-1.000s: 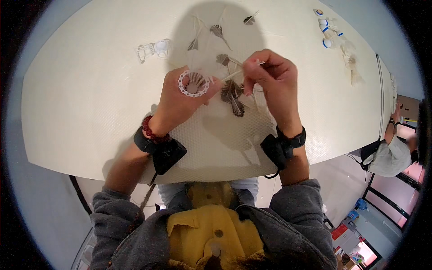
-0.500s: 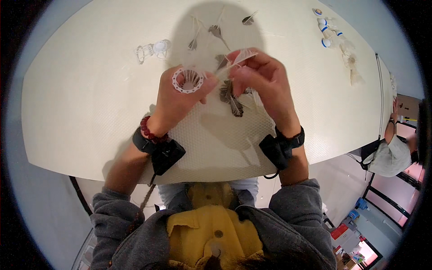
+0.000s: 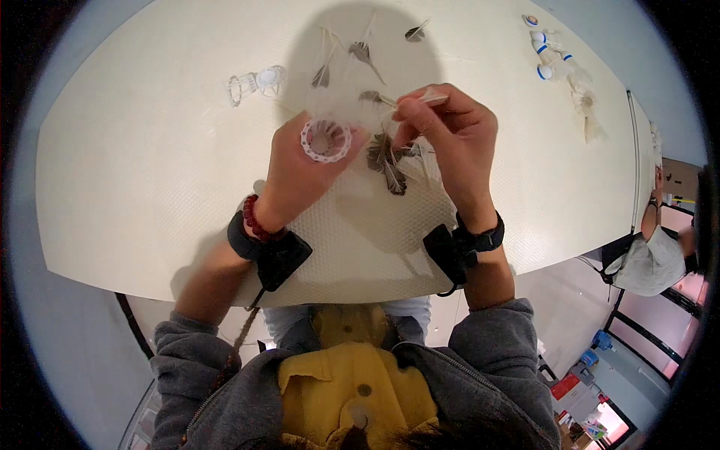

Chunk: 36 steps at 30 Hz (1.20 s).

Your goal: The person inserts feathers into the holes of a shuttlecock frame by hand.

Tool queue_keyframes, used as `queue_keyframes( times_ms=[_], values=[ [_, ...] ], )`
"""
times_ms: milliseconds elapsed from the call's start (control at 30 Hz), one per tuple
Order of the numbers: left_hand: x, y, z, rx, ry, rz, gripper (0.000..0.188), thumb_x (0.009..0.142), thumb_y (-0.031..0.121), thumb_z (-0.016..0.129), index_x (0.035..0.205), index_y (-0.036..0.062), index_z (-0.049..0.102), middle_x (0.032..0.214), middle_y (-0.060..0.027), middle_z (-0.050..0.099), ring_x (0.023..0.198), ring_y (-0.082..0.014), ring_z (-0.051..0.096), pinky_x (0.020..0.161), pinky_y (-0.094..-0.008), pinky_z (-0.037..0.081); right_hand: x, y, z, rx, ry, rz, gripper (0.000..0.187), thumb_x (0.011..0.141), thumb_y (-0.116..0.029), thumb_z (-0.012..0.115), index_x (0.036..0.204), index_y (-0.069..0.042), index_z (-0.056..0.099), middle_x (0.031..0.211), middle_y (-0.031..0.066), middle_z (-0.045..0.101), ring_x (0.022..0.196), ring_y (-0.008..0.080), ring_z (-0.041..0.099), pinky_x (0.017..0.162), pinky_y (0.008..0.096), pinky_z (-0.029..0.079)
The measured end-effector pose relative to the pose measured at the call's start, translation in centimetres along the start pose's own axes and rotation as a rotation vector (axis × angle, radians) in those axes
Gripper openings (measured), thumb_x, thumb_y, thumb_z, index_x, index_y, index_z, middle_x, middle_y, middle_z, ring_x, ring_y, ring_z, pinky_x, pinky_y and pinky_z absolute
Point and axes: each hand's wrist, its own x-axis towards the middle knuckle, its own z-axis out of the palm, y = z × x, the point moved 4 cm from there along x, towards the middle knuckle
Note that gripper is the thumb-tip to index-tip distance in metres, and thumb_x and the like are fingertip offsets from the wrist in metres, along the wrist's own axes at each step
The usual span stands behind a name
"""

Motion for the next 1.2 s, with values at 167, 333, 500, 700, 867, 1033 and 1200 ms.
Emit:
queue_keyframes(
  times_ms=[167, 333, 500, 700, 867, 1033, 1200],
  values=[
    [0.2, 0.5, 0.4, -0.25, -0.082, -0.044, 0.031, 0.082, 0.01, 0.063, 0.105, -0.0031, 0.048, 0.096, -0.0099, 0.059, 0.084, -0.013, 0.056, 0.072, -0.0251, 0.046, 0.1, -0.2, -1.1, 0.009, 0.132, -0.104, 0.009, 0.082, -0.006, 0.064, 0.085, 0.002, 0.064, 0.076, 0.0087, 0.065, 0.058, 0.0121, 0.06, 0.052, 0.0227, 0.05],
    [0.1, -0.4, 0.5, -0.165, -0.155, 0.002, 0.04, 0.082, 0.01, 0.059, 0.115, -0.0034, 0.042, 0.103, -0.0132, 0.056, 0.091, -0.0164, 0.054, 0.079, -0.0286, 0.045, -0.3, 0.3, 0.4, 0.119, 0.064, 0.005, 0.01, 0.082, -0.007, 0.064, 0.086, 0.002, 0.064, 0.076, 0.008, 0.065, 0.058, 0.0115, 0.06, 0.053, 0.0225, 0.05],
    [0.0, -0.2, 0.6, -0.141, -0.172, 0.046, 0.044, 0.082, 0.009, 0.057, 0.12, -0.0025, 0.04, 0.104, -0.0131, 0.057, 0.092, -0.0188, 0.055, 0.082, -0.0309, 0.044, -0.3, 0.7, 0.7, 0.074, 0.078, -0.008, 0.01, 0.082, -0.007, 0.064, 0.086, 0.002, 0.064, 0.076, 0.0082, 0.065, 0.058, 0.0112, 0.06, 0.052, 0.0225, 0.05],
    [0.1, 0.1, 0.9, -0.12, -0.187, 0.05, 0.047, 0.081, 0.008, 0.055, 0.123, -0.0028, 0.037, 0.103, -0.0146, 0.057, 0.092, -0.0206, 0.056, 0.081, -0.0314, 0.044, -0.2, 0.7, 0.4, 0.029, 0.086, -0.061, 0.011, 0.082, -0.008, 0.064, 0.086, 0.003, 0.063, 0.076, 0.0087, 0.065, 0.059, 0.011, 0.06, 0.052, 0.0217, 0.049],
    [0.2, 0.1, 0.9, -0.133, -0.187, 0.085, 0.047, 0.081, 0.008, 0.055, 0.122, -0.0032, 0.036, 0.101, -0.0149, 0.057, 0.09, -0.0211, 0.056, 0.08, -0.0317, 0.045, -0.3, 0.7, 0.4, 0.06, 0.073, -0.063, 0.012, 0.083, -0.009, 0.064, 0.086, 0.003, 0.063, 0.075, 0.0088, 0.065, 0.06, 0.0112, 0.06, 0.051, 0.0214, 0.049],
    [0.2, 0.7, 0.6, 0.001, -0.186, 0.171, 0.048, 0.08, 0.008, 0.055, 0.122, -0.0035, 0.036, 0.1, -0.0153, 0.057, 0.089, -0.0218, 0.056, 0.079, -0.0314, 0.045, -0.3, 0.9, 0.5, 0.024, 0.111, -0.027, 0.012, 0.082, -0.009, 0.064, 0.084, 0.003, 0.063, 0.074, 0.0087, 0.065, 0.056, 0.0112, 0.06, 0.049, 0.0215, 0.048],
    [0.2, 0.1, 0.8, -0.012, -0.196, 0.162, 0.056, 0.079, 0.008, 0.057, 0.126, -0.0084, 0.03, 0.102, -0.0178, 0.057, 0.09, -0.0251, 0.057, 0.079, -0.034, 0.045, -0.4, 0.7, 0.5, -0.009, 0.153, -0.048, 0.011, 0.082, -0.008, 0.065, 0.081, 0.003, 0.064, 0.073, 0.0082, 0.065, 0.056, 0.0112, 0.06, 0.049, 0.0219, 0.048]
  ],
)
